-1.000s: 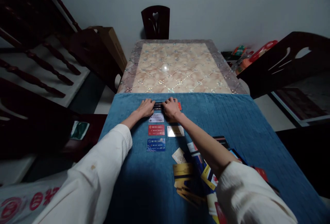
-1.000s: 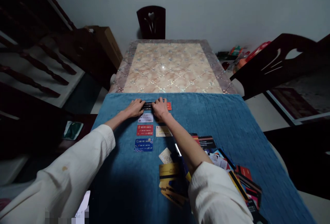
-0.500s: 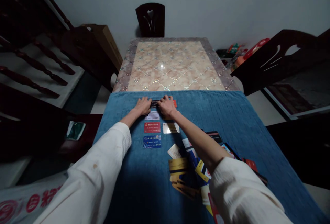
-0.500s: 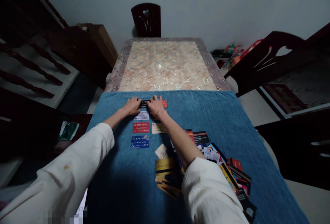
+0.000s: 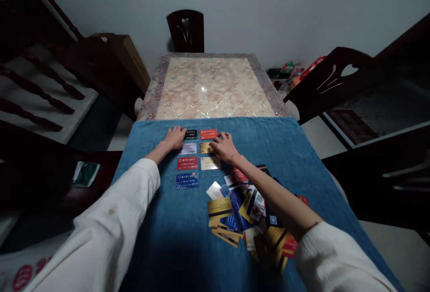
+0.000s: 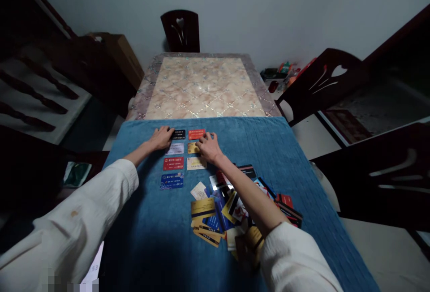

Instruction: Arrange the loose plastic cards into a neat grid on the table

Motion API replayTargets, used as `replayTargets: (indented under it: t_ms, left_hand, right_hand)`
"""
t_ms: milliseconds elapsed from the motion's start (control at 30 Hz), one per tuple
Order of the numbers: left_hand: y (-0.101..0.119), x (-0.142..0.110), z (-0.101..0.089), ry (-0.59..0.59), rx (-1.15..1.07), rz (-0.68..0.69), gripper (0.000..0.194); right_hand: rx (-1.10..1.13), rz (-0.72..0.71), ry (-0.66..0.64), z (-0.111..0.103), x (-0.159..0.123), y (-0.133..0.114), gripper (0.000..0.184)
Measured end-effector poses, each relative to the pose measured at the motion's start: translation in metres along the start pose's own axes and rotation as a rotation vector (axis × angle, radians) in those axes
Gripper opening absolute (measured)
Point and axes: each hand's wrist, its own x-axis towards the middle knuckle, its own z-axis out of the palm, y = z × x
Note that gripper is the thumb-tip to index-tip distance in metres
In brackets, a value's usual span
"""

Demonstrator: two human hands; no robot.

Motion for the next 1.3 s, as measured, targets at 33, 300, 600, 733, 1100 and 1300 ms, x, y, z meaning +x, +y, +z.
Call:
replayTargets:
  t_ms: [33,300,600,733,1100,1300]
  left_hand:
    - [0.001,-0.002,-0.001,0.005,0.006,-0.001,0.045]
    - [0.028,-0.026,-0.006,0.117,0.0,0.044,0.051]
    - [0.091,-0.063,-0.009,0.167,-0.028,0.225,0.049]
    - [0.122,-0.08,-0.003,0.197,-0.1,0.312,0.048]
    - [0.206,-0.133,0.017,0.197,-0.263,0.506,0.043]
    - [0.235,-0.151,0.026,0.187,-0.263,0.566,0.049]
  right_hand:
    - [0.002,0.001,0.013,0.001,-0.007,0.002,0.029]
    - [0.021,0.021,0.082,0.001,-0.06,0.012,0.032]
    - [0.077,0.082,0.098,0.008,-0.122,0.01,0.03]
    - [0.089,0.133,0.121,0.016,-0.155,0.011,0.028]
    - [0.094,0.233,0.315,0.048,-0.24,0.016,0.025]
    - [0.067,0.33,0.342,0.058,-0.268,0.007,0.025]
